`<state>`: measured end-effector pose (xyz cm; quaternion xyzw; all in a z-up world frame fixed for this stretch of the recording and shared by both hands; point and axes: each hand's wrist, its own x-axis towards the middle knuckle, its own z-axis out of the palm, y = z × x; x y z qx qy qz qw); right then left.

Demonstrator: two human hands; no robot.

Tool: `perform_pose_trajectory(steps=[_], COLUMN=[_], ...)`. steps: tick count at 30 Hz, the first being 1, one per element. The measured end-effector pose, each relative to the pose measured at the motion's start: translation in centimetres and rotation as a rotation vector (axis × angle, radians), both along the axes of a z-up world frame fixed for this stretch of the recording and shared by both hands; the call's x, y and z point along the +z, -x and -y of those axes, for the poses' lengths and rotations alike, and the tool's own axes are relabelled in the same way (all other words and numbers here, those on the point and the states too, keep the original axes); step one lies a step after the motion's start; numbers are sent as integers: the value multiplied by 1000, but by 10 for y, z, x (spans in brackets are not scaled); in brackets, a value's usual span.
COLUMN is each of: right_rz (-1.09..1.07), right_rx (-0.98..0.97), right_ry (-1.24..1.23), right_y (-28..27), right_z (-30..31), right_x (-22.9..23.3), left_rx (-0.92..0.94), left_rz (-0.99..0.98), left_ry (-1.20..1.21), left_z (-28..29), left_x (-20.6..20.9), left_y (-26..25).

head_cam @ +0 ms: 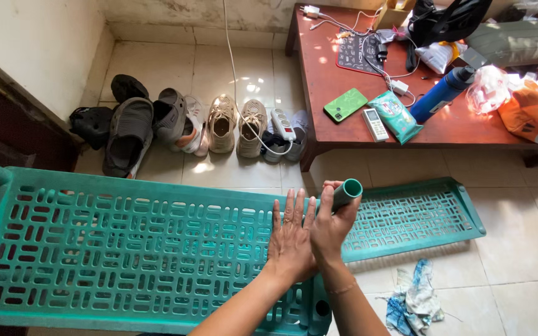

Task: The person removes shoes from a stacked plastic stool, then disassembles the stool by pulling out the legs and separating the top tray from the base.

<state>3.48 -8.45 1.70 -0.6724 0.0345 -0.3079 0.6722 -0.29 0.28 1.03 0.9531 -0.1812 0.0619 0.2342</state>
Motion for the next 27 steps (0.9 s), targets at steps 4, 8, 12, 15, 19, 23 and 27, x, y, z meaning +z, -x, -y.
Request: perform_pose_trajectory(steps=[4,8,12,15,19,23,27], right_rz=[-22,-67,-280,-390,-426,-451,-260], right_rx=[-136,149,634,1058,1420,1399,671], right_ry=[-58,-151,-176,-194,-169,-323,-130], right_y=[-24,-28,-36,-51,-77,-70,-27], right_z=[-3,24,64,88,97,88,61], right_x=[-12,-8,6,18,25,29,32], left_rx=[-16,5,13,5,8,16,13], left_rz=[-183,-38,5,1,29,35,26], left_ry=[-19,146,132,124,110,97,118], left_z=[0,0,1,1,0,0,0], left_x=[2,0,-7,-7,-7,-8,-5], left_y=[-1,-2,3,3,3,3,-1])
